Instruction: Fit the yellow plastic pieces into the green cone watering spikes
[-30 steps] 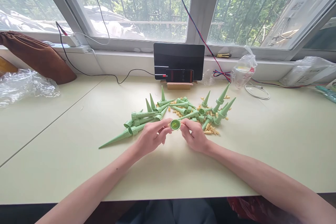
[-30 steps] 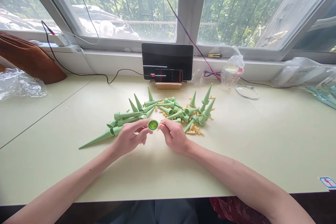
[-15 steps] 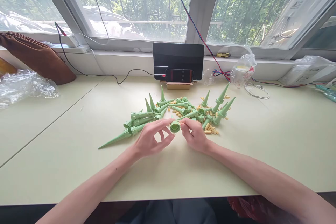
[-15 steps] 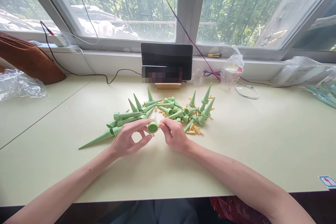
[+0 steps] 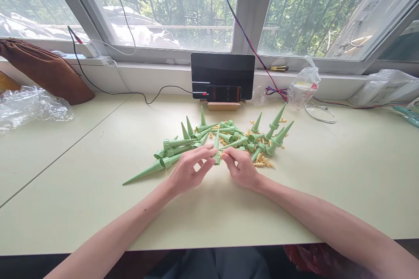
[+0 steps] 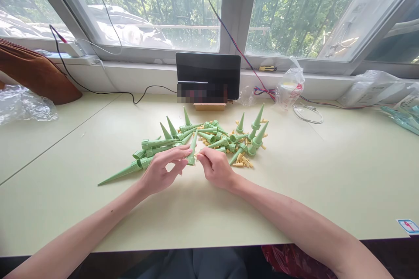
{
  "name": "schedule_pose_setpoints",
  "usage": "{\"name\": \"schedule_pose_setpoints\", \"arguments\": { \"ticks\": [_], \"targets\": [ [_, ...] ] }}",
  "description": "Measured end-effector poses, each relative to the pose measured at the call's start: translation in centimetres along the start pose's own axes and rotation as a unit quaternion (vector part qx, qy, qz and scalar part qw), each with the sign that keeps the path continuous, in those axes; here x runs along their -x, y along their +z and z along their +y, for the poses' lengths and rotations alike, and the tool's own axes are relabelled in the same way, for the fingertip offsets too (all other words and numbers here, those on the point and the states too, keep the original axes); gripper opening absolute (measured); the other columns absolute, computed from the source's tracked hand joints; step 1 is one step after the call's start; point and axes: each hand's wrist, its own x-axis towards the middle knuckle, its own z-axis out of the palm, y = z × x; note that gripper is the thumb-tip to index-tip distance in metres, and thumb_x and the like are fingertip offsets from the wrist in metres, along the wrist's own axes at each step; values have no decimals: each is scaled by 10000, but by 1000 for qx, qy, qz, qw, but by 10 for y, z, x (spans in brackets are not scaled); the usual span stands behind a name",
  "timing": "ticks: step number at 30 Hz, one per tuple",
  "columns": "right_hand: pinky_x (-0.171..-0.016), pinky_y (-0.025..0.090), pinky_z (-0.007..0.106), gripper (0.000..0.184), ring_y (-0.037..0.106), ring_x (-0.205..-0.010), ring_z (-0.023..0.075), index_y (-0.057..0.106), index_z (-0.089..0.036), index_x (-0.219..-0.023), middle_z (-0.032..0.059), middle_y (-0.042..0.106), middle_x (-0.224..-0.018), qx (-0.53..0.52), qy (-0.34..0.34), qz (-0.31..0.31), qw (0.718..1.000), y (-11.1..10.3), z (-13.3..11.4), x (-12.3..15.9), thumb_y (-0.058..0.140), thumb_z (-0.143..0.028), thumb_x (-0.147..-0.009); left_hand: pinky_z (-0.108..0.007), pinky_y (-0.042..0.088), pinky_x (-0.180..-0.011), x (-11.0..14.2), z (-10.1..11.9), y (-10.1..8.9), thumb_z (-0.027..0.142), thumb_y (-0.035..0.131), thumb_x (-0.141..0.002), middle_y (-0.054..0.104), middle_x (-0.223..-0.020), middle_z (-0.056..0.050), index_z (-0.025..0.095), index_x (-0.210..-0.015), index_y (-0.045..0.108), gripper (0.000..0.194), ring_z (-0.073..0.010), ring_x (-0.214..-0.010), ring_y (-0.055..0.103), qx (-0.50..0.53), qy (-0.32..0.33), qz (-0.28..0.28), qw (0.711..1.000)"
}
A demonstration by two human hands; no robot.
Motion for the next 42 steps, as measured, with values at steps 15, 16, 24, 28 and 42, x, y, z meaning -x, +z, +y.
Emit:
{"name": "schedule_pose_setpoints", "arguments": {
  "ticks": [15,16,24,28,42],
  "targets": [
    [-514,325,247,286,369,-497,102,436,-203,-720,-41,427,-569,-34,65,-18,997,-2,-2,-3,408,-292,-990,-240,585,-715,0,-2,0,241,506,-980,656,-1302,-107,268,-1393,375,434,-231,-1080,698,-57,-76,-71,993],
    [-516,327,248,284,373,-496,103,442,-203,-724,-40,432,-569,-36,68,-20,997,-2,-2,-3,410,-295,-990,-238,583,-721,0,-3,0,232,500,-983,669,-1282,-100,268,-1400,377,436,-222,-1060,707,-63,-67,-68,993],
    [-506,328,251,277,372,-502,107,488,-196,-747,-33,440,-589,-22,76,9,997,-1,0,-3,435,-327,-985,-228,572,-642,-4,0,1,241,521,-967,635,-1333,-75,296,-1385,464,425,-176,-906,733,-52,-77,-53,994],
    [-503,341,250,283,391,-508,110,516,-193,-770,-22,467,-608,-8,89,43,995,-1,-1,-3,436,-350,-990,-250,594,-610,-9,6,0,345,570,-933,609,-1341,-118,233,-1302,513,390,-202,-918,723,19,-171,4,985],
    [-583,348,246,279,401,-601,123,489,-197,-755,-2,480,-682,63,11,27,998,4,2,0,419,-278,-1012,-183,437,-401,-16,7,-5,562,605,-874,667,-688,-52,143,-854,559,422,-99,-486,575,323,-426,-92,840]
  ]
}}
